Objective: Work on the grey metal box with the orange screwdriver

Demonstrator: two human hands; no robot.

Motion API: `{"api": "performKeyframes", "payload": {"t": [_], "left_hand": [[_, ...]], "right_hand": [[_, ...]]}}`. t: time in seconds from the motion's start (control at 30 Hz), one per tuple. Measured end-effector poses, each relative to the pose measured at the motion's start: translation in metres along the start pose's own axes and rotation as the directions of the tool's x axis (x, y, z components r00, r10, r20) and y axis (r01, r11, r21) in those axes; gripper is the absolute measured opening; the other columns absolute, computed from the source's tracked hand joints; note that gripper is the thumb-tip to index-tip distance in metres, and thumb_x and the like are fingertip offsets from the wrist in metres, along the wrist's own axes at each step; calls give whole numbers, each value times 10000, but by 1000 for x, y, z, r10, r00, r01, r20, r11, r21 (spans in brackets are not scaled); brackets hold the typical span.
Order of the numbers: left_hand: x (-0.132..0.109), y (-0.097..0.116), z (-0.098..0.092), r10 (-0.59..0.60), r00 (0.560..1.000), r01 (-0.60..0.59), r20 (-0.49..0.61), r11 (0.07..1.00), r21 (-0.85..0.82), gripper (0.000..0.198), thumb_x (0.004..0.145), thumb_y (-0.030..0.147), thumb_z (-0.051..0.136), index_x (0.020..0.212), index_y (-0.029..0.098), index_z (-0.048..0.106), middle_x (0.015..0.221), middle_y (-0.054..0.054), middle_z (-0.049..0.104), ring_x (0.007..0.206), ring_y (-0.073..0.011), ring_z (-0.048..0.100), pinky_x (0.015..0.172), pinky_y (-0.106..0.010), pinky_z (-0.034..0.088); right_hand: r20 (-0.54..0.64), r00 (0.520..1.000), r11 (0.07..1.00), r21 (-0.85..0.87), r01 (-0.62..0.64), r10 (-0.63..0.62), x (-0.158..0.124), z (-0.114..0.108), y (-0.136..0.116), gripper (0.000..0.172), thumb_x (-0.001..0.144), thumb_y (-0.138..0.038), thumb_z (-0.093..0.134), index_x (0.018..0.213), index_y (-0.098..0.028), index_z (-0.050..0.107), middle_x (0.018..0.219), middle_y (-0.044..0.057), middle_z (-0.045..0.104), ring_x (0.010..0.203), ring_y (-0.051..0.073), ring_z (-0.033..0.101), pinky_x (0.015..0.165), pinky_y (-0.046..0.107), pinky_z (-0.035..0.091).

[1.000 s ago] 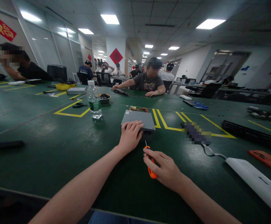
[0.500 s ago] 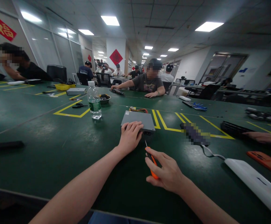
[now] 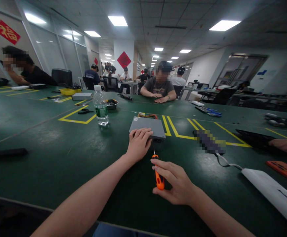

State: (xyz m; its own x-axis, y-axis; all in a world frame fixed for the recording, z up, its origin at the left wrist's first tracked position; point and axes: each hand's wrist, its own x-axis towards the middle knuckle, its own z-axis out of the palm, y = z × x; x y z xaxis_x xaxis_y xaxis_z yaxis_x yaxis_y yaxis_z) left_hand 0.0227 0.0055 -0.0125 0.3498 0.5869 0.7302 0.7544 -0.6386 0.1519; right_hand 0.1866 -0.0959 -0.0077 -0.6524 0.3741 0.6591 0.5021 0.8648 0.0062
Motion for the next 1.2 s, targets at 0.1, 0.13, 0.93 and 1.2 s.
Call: {"api": "performKeyframes", "payload": {"t": [0.1, 0.13, 0.93, 1.2], "left_hand": [[0, 0, -1, 0, 1000, 0, 6, 1000, 2, 252, 877, 227, 480, 1124, 263, 518, 1255, -8, 566, 1188, -188, 453, 1002, -398, 258], [0, 0, -1, 0, 1000, 0, 8, 1000, 2, 250, 879, 228, 477, 1123, 263, 518, 1255, -8, 565, 1190, -188, 452, 1001, -399, 258], [0, 0, -3, 6, 1000, -6, 8, 1000, -1, 243, 883, 238, 476, 1120, 262, 523, 1249, -3, 568, 1173, -187, 461, 961, -400, 279], [1, 0, -4, 5, 1000, -5, 13, 1000, -20, 242, 887, 238, 472, 1123, 255, 524, 1248, -12, 568, 1170, -193, 460, 959, -405, 277]], "right_hand": [[-104, 994, 1000, 11, -13, 14, -3, 2, 2, 373, 838, -390, 567, 1095, -166, 415, 1128, 179, 585, 871, 205, 638, 713, 332, 534], [-99, 995, 1000, 14, -25, 26, -4, 2, 1, 374, 836, -399, 570, 1086, -168, 413, 1123, 177, 587, 877, 204, 639, 718, 331, 536], [137, 990, 997, -74, -15, 25, 2, 2, -13, 381, 914, -403, 391, 1183, -150, 484, 1181, 200, 524, 1019, 253, 591, 731, 345, 546], [-72, 996, 996, -73, 41, -46, 2, 7, -8, 317, 857, -353, 520, 1061, -118, 457, 1109, 206, 587, 934, 225, 626, 750, 334, 545]]}}
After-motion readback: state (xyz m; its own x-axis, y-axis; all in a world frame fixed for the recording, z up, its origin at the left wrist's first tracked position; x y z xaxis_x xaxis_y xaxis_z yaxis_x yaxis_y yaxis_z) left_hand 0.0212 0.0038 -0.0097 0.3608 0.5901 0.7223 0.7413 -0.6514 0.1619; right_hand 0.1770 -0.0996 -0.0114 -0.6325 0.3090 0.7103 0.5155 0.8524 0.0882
